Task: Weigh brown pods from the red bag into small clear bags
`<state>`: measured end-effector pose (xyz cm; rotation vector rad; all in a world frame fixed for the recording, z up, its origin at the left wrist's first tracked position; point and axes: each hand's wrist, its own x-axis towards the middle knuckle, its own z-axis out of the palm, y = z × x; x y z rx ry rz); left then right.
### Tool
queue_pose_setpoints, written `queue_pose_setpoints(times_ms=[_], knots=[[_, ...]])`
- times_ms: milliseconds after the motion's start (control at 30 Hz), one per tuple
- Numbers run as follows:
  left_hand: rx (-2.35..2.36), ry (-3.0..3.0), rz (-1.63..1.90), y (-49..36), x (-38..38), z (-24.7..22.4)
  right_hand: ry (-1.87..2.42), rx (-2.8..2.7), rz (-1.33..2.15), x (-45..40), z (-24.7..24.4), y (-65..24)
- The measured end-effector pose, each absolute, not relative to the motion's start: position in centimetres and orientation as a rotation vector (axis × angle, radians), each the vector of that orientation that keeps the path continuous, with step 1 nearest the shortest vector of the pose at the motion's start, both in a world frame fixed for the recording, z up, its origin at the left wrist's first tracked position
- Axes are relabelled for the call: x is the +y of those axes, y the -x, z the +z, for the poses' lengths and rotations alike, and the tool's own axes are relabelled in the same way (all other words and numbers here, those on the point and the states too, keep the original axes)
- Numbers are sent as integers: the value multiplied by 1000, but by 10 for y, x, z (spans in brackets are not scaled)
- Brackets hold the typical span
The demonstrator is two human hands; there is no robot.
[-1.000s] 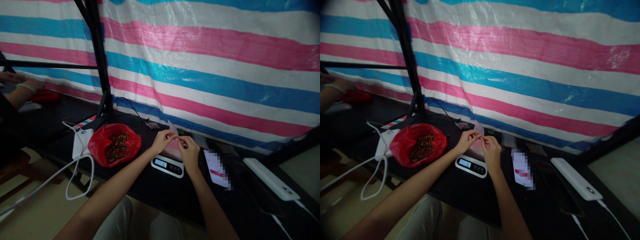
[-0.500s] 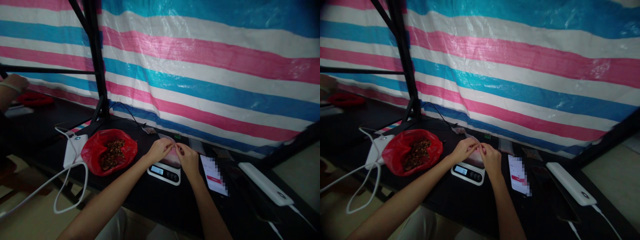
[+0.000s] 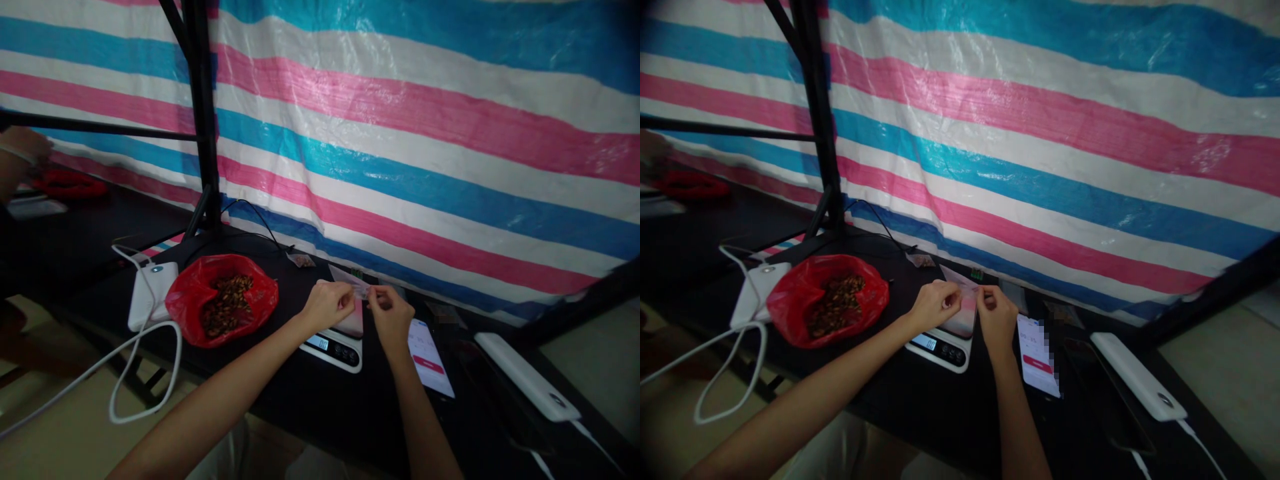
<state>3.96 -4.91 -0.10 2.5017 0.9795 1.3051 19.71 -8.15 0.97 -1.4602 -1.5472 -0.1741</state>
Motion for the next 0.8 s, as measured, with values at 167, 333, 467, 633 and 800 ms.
queue_pose_setpoints(times_ms=[167,333,467,633,800], knots=[[1150,-2316,1251,-34,-45,5,1353,-1715,-127,-88,7,-180],[977,-2367,1233,-35,-47,3,1401,-1714,-129,-86,2,-176],[981,-2388,1333,-37,-47,2,1455,-1661,-112,-82,5,-183],[1013,-2511,1564,-34,-47,4,1406,-1482,115,-79,6,-187],[732,-2832,1448,-32,-47,3,1376,-1466,264,-77,5,-184]])
